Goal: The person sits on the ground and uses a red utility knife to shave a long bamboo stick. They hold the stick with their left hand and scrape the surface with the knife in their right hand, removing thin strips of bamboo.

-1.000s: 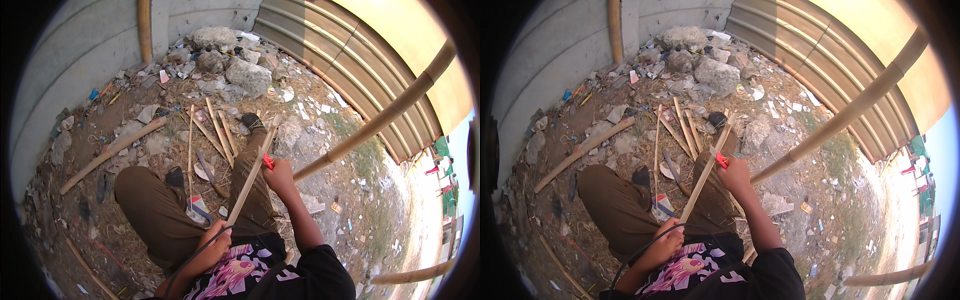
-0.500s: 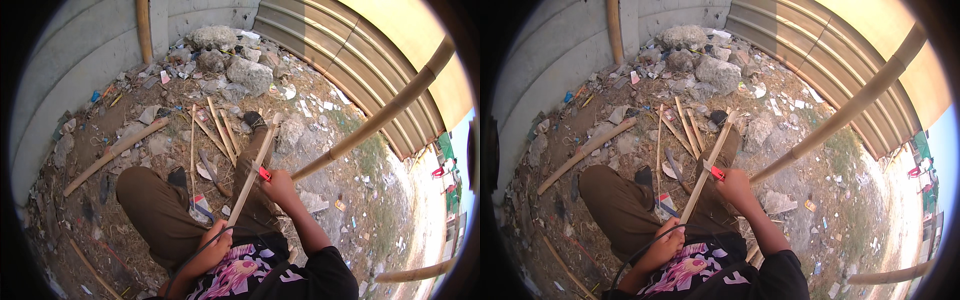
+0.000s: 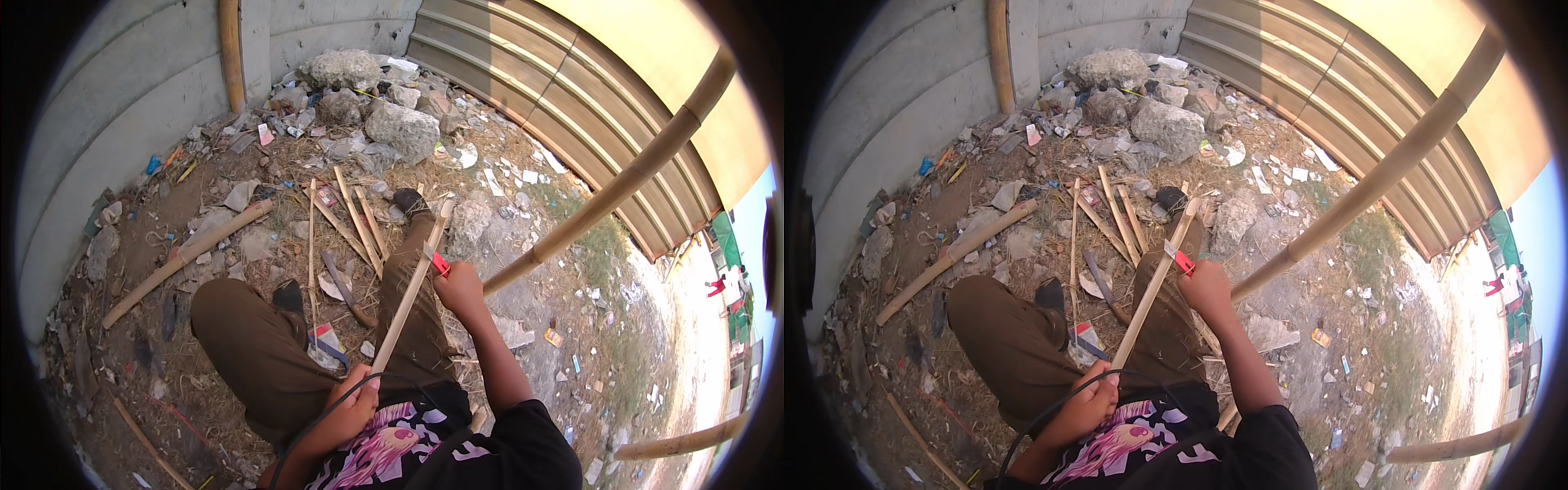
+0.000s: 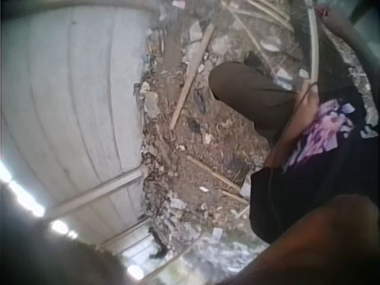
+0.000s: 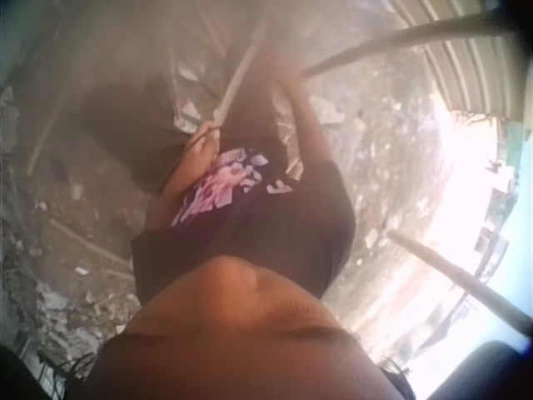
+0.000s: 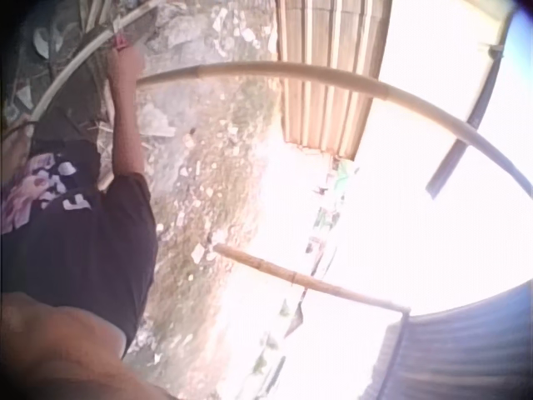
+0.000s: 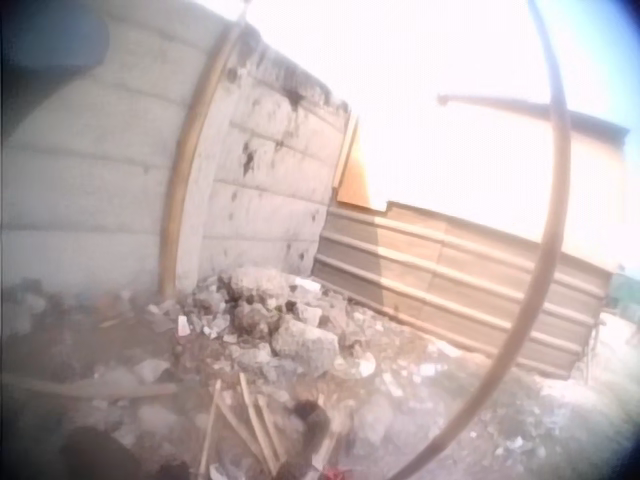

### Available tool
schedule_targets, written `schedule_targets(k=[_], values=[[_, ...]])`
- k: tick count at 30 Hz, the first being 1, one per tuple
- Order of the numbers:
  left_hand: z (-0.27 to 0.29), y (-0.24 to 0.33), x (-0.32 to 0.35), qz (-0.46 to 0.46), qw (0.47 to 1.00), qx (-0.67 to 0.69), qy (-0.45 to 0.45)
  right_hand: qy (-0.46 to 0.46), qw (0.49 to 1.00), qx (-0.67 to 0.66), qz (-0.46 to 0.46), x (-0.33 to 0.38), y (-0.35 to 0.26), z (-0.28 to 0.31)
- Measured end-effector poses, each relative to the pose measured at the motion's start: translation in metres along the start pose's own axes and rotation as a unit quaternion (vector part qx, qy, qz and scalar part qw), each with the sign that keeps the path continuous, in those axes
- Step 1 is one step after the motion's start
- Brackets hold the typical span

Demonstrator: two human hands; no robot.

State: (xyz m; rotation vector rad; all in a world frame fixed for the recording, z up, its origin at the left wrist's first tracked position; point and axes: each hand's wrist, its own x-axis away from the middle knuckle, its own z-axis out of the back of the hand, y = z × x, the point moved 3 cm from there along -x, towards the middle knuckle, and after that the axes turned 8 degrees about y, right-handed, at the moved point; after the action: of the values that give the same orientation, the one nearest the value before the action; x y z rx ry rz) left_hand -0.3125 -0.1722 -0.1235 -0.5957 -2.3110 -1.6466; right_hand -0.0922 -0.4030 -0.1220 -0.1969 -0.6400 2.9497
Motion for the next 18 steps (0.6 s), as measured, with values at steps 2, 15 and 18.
schedule_targets(k=[2,15,18], values=[[-0.002,0.002,0.0,-0.001,0.999,-0.032,-0.01,0.043,0.998,-0.017,-0.038,-0.028,0.019,0.0],[0.005,0.009,-0.001,0.081,0.994,0.07,0.014,-0.119,0.965,-0.121,0.202,0.107,-0.041,-0.027],[0.003,0.017,0.002,0.078,0.991,0.104,-0.022,-0.119,0.955,-0.147,0.227,0.125,-0.052,-0.022]])
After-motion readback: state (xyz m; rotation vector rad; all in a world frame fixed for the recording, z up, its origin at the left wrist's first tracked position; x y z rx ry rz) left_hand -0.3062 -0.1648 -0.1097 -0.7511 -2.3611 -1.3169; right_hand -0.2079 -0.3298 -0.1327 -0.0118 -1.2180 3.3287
